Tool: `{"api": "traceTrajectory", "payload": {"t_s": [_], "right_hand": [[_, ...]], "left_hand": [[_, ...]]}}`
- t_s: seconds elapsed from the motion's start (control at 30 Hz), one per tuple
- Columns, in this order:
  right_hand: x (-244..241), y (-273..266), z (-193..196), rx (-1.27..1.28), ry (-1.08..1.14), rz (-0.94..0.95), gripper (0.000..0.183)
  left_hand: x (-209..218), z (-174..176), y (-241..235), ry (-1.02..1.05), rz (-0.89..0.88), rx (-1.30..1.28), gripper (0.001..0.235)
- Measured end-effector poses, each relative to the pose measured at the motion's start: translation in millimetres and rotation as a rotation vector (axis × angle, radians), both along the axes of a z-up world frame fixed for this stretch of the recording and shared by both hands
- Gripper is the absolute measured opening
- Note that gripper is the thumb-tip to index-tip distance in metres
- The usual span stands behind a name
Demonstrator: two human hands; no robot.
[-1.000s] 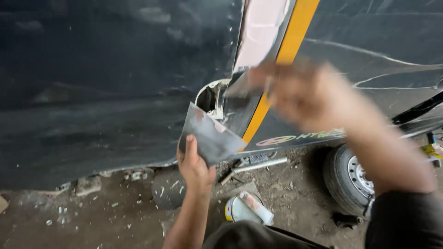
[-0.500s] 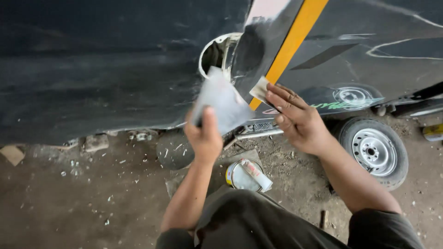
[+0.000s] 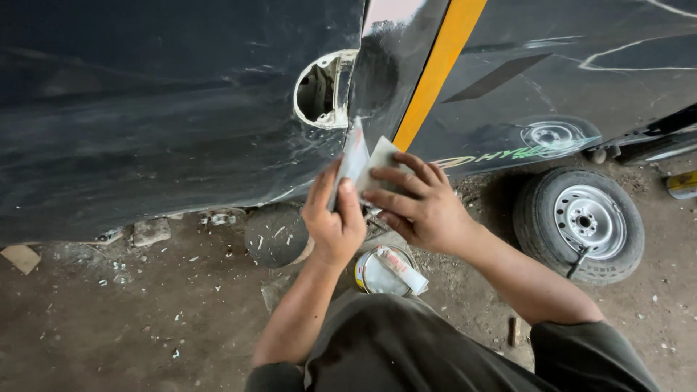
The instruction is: The person applies a white body filler to a damaged area on the side of a black car using a metal putty knife. They spread the filler over the dent and smooth the surface, occasionally scraping excess material from the tool into a container.
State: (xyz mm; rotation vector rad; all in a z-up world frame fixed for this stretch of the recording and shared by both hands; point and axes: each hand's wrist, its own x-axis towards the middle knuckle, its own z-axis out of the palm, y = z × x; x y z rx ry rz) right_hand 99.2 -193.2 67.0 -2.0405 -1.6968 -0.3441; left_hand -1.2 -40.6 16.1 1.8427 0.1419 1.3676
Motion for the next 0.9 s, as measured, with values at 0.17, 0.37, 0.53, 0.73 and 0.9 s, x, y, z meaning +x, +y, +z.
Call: {"api": "traceTrajectory", "payload": {"t_s": [0.17,0.37,0.53,0.73,0.9], "right_hand": [[51.9,-1.7,-19.9,0.023,-0.302,0.062,0.039],[143.9,21.3,56.2,0.236,-0.906,0.084,0.036],[170.7,44.4,80.8,0.232,-1.153,0.124,0.033],[194.5,50.6,63.6,0.148,-1.099,0.184,0.035],[195.0,37.9,55.2,0.13,-1.084,0.066,0.039]], "left_hand": [[-13.2,-2.9,11.8,-0.157,0.129,-0.029,0.027],[-22.8,-14.9,14.9,-0.094,0.152,-0.107,0.031],[-25.9,-26.3,15.9,-0.034,0.082,-0.245,0.033],[-23.2,-27.2,18.1,-0.014,0.074,-0.348,0.034],[-15.1,-34.3,22.4,0.02,0.061,-0.29,0.033]]}}
